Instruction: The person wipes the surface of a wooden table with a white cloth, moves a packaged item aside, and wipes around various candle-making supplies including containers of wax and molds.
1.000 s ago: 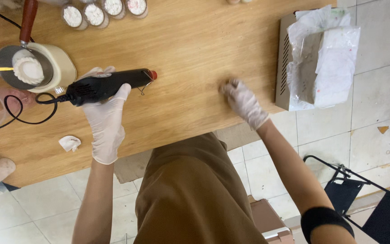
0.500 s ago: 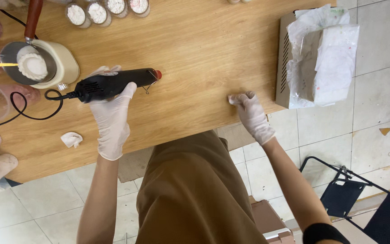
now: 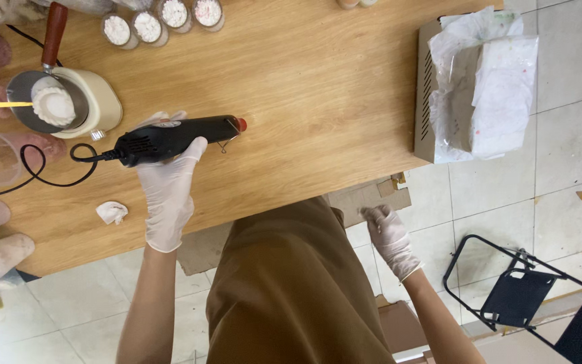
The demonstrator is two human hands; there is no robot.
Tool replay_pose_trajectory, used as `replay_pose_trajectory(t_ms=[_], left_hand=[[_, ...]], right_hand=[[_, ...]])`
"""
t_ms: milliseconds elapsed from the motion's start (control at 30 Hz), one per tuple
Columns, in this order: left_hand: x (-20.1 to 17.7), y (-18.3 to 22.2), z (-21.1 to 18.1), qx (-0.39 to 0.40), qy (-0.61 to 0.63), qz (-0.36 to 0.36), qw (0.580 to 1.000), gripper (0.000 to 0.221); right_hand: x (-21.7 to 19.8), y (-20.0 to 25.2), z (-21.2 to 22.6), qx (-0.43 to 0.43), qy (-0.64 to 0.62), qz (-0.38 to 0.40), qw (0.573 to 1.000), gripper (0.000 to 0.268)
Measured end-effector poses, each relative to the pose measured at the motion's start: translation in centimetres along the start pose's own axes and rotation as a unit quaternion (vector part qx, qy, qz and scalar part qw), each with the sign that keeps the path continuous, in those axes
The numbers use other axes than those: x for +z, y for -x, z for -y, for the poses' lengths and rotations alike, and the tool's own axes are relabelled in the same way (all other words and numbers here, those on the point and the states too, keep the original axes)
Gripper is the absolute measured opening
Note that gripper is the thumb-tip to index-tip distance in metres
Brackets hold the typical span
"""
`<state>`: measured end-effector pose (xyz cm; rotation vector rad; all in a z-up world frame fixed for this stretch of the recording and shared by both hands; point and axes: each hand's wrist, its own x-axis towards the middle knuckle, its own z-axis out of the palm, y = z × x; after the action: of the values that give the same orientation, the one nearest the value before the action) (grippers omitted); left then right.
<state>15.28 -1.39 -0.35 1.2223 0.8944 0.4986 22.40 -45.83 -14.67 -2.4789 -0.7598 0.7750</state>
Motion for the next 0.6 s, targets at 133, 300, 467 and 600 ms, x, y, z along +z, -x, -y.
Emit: replay_pose_trajectory(t_ms=[133, 300, 467, 600], left_hand=[[0.2, 0.5, -0.1, -0.025, -0.007, -0.008, 1.0, 0.062], [0.5, 0.7, 0.2, -0.019, 0.002, 0.002, 1.0, 0.064], [0.2, 0.3, -0.2, -0.02, -0.016, -0.005, 1.0, 0.066], [-0.3, 0.0, -0.2, 0.013, -0.011, 0.0, 1.0, 0.066]], right_hand=[[-2.8, -3.5, 7.2, 0.017, -0.034, -0.139, 0.99, 0.016], [4.1, -10.3, 13.2, 0.2, -0.181, 0.084, 0.959, 0.023], [8.7, -8.1, 5.7, -0.034, 0.054, -0.184, 0.981, 0.014], [5.0, -1.6, 0.6, 0.327, -0.205, -0.278, 0.88, 0.013]])
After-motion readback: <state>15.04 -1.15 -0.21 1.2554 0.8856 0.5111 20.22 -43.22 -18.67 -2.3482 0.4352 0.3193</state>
